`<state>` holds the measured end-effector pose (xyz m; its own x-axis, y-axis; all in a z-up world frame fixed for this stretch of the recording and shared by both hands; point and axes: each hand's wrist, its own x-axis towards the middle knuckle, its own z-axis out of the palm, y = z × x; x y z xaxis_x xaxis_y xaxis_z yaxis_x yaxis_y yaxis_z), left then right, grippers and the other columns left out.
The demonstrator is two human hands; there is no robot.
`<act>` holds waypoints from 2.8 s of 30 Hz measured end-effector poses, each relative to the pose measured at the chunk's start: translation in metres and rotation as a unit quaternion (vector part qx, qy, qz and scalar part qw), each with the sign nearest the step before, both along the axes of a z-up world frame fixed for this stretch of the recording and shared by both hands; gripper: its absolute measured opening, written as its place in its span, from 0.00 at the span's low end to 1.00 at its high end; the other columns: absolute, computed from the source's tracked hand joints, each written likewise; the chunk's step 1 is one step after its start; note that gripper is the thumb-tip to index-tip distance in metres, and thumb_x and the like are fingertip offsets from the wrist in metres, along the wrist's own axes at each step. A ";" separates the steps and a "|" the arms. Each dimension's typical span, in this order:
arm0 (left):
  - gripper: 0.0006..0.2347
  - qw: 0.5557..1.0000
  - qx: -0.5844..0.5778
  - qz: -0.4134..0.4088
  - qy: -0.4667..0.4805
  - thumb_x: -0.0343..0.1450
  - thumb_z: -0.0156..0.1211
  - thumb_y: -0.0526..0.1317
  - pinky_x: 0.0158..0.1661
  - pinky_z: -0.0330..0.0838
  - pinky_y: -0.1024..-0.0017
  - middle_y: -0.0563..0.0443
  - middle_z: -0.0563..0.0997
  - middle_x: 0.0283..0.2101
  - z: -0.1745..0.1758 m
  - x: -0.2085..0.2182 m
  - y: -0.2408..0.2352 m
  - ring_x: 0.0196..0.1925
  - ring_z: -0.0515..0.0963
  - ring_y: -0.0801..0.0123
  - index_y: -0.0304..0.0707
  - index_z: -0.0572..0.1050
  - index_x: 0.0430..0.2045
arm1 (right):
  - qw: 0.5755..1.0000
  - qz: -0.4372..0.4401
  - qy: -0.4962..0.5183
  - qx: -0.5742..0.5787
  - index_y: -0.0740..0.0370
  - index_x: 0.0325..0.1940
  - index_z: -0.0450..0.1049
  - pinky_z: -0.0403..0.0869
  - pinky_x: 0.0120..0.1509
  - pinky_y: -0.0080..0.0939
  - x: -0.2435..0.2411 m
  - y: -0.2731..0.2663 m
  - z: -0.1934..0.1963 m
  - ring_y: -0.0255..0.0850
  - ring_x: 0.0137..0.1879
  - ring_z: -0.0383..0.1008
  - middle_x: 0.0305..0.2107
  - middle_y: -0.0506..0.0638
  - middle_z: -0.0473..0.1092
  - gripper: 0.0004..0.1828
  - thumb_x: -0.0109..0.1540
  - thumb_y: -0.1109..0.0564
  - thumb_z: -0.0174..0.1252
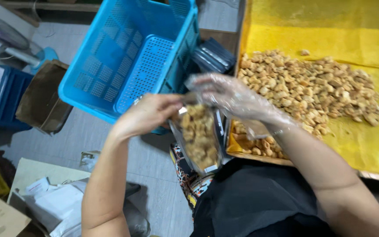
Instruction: The person packages fried snacks by scooping them into plastic bags using a metal scoop and by hand, then weighing the bags on a digital scale.
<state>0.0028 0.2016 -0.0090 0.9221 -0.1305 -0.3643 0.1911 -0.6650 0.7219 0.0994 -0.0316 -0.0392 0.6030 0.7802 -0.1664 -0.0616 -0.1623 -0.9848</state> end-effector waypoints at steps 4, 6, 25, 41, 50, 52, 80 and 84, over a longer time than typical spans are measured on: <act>0.13 0.975 0.111 0.122 -0.150 0.75 0.54 0.38 0.42 0.77 0.65 0.42 0.86 0.38 0.054 -0.005 0.046 0.40 0.86 0.65 0.42 0.78 0.52 | 0.925 0.048 -0.368 0.082 0.58 0.62 0.75 0.76 0.62 0.49 0.037 0.086 0.027 0.49 0.59 0.77 0.57 0.56 0.74 0.17 0.69 0.61 0.54; 0.13 0.962 0.135 0.170 -0.166 0.75 0.53 0.37 0.43 0.77 0.62 0.37 0.84 0.38 0.055 -0.001 0.067 0.38 0.85 0.57 0.43 0.78 0.54 | 0.885 0.016 -0.450 0.117 0.60 0.56 0.77 0.79 0.61 0.48 0.054 0.130 0.030 0.51 0.57 0.80 0.50 0.57 0.78 0.19 0.60 0.67 0.56; 0.17 0.940 0.227 0.250 -0.055 0.72 0.54 0.42 0.50 0.74 0.47 0.31 0.81 0.44 -0.303 0.102 0.209 0.49 0.80 0.39 0.47 0.74 0.57 | 0.768 0.159 -0.554 -0.279 0.56 0.37 0.82 0.79 0.48 0.53 0.137 0.336 -0.245 0.55 0.43 0.80 0.35 0.59 0.78 0.11 0.59 0.47 0.62; 0.35 0.968 0.137 0.209 0.033 0.67 0.70 0.41 0.65 0.59 0.56 0.30 0.65 0.66 -0.353 0.103 0.229 0.69 0.64 0.42 0.45 0.57 0.69 | 0.878 0.107 -0.460 -0.076 0.58 0.64 0.73 0.70 0.70 0.47 0.132 0.250 -0.140 0.52 0.64 0.73 0.62 0.57 0.70 0.27 0.60 0.65 0.52; 0.10 0.889 0.028 0.296 -0.348 0.73 0.60 0.42 0.36 0.73 0.54 0.38 0.81 0.30 -0.215 0.135 0.094 0.32 0.81 0.47 0.32 0.78 0.31 | 0.965 -0.238 -0.077 -0.081 0.65 0.62 0.73 0.74 0.57 0.34 0.130 0.018 -0.145 0.34 0.51 0.76 0.49 0.51 0.78 0.19 0.67 0.58 0.54; 0.11 0.887 0.008 0.267 -0.376 0.75 0.59 0.43 0.34 0.72 0.54 0.37 0.80 0.28 -0.220 0.147 0.042 0.30 0.80 0.46 0.32 0.78 0.30 | 0.958 -0.273 -0.036 -0.077 0.64 0.61 0.74 0.73 0.55 0.33 0.114 -0.004 -0.163 0.34 0.50 0.75 0.48 0.50 0.77 0.19 0.66 0.59 0.55; 0.04 0.769 -0.438 0.450 -0.122 0.74 0.55 0.34 0.31 0.79 0.70 0.51 0.80 0.34 -0.326 0.189 -0.002 0.31 0.80 0.71 0.33 0.76 0.33 | 0.911 -0.384 0.000 -0.151 0.62 0.61 0.76 0.73 0.59 0.37 0.008 -0.257 -0.274 0.32 0.53 0.75 0.49 0.48 0.79 0.22 0.65 0.49 0.59; 0.05 0.824 -0.398 0.352 -0.197 0.73 0.55 0.35 0.38 0.79 0.74 0.54 0.80 0.37 -0.229 0.137 -0.064 0.36 0.78 0.75 0.35 0.78 0.37 | 0.915 -0.399 0.050 -0.032 0.63 0.64 0.72 0.76 0.55 0.40 0.014 -0.254 -0.265 0.37 0.51 0.76 0.47 0.52 0.77 0.24 0.65 0.51 0.58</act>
<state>0.1397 0.1379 -0.2385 0.8977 0.4341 -0.0757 -0.0260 0.2236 0.9743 0.1131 -0.2857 -0.3040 0.9556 0.0857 -0.2819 -0.2750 -0.0836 -0.9578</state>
